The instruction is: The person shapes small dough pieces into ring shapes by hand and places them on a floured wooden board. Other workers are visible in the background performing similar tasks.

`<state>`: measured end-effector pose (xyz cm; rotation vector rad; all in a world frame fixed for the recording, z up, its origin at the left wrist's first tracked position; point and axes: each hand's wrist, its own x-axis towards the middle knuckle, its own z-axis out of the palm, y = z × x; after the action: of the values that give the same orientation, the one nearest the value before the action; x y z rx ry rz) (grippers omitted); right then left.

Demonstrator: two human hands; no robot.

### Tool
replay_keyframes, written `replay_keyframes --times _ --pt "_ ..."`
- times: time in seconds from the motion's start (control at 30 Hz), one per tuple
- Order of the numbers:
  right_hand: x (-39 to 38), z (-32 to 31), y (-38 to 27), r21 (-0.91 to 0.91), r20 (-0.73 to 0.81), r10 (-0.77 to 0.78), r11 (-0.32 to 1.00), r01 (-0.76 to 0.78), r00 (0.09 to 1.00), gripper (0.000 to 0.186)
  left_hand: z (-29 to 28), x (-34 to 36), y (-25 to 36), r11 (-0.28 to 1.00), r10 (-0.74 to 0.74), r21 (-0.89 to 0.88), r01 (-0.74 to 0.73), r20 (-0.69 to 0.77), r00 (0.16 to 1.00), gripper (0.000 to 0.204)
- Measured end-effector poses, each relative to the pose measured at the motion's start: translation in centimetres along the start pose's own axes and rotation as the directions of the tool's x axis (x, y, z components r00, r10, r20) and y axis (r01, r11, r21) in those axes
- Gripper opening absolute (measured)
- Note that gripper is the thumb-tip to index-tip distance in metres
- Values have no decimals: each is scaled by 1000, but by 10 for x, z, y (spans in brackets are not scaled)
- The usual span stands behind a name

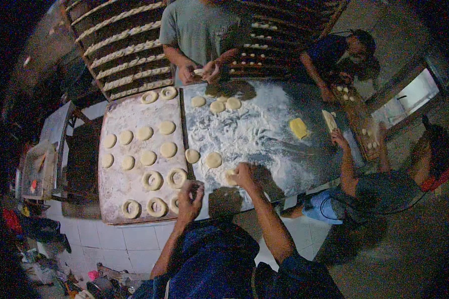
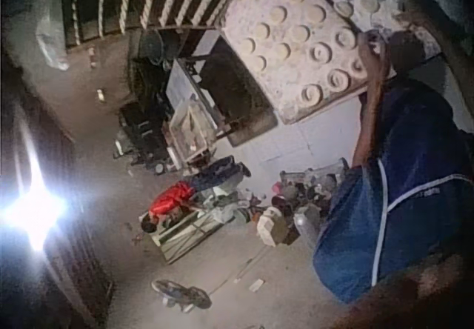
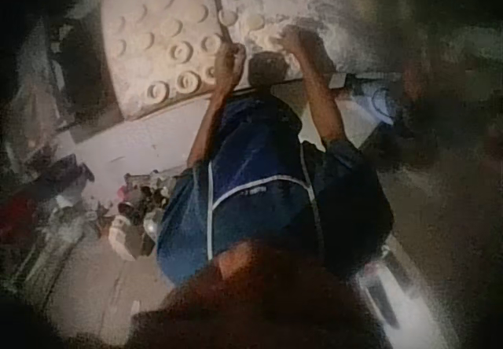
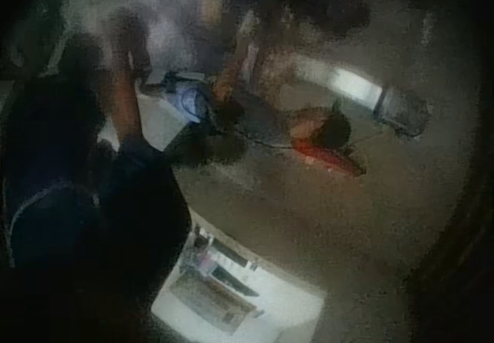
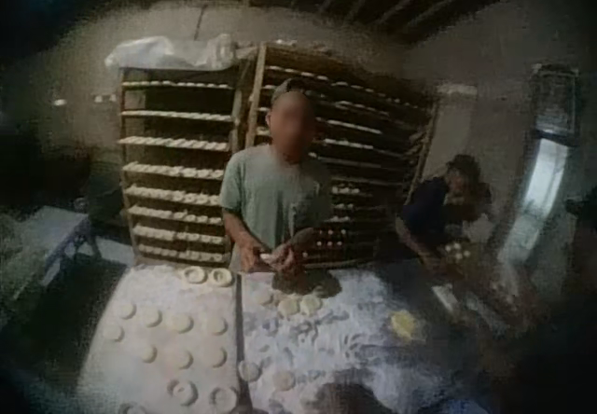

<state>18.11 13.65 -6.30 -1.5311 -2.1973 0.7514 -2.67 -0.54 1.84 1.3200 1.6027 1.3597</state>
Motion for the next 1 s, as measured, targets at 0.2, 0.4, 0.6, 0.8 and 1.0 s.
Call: replay_keyframes --times 0.2,0.4,0.6,0.8,1.0 --pt "-32 -17 -30 722 69 -21 691 -35 997 30 73 7 -26 888 -251 -366 278 121 960 27" --pt "-41 -33 -48 748 -38 -90 658 89 995 43 80 2 -19 831 -317 -441 340 126 940 28" --pt "-44 -63 -67 747 345 -159 643 -168 925 56 88 0 -28 585 -449 -691 426 162 879 24" --pt "-40 -41 -68 889 297 -78 387 -246 952 41 65 -1 -1 678 -230 -665 313 212 950 42" --pt "-43 35 -41 866 154 140 458 -202 978 48 57 0 -12 370 -337 -898 237 108 935 23"
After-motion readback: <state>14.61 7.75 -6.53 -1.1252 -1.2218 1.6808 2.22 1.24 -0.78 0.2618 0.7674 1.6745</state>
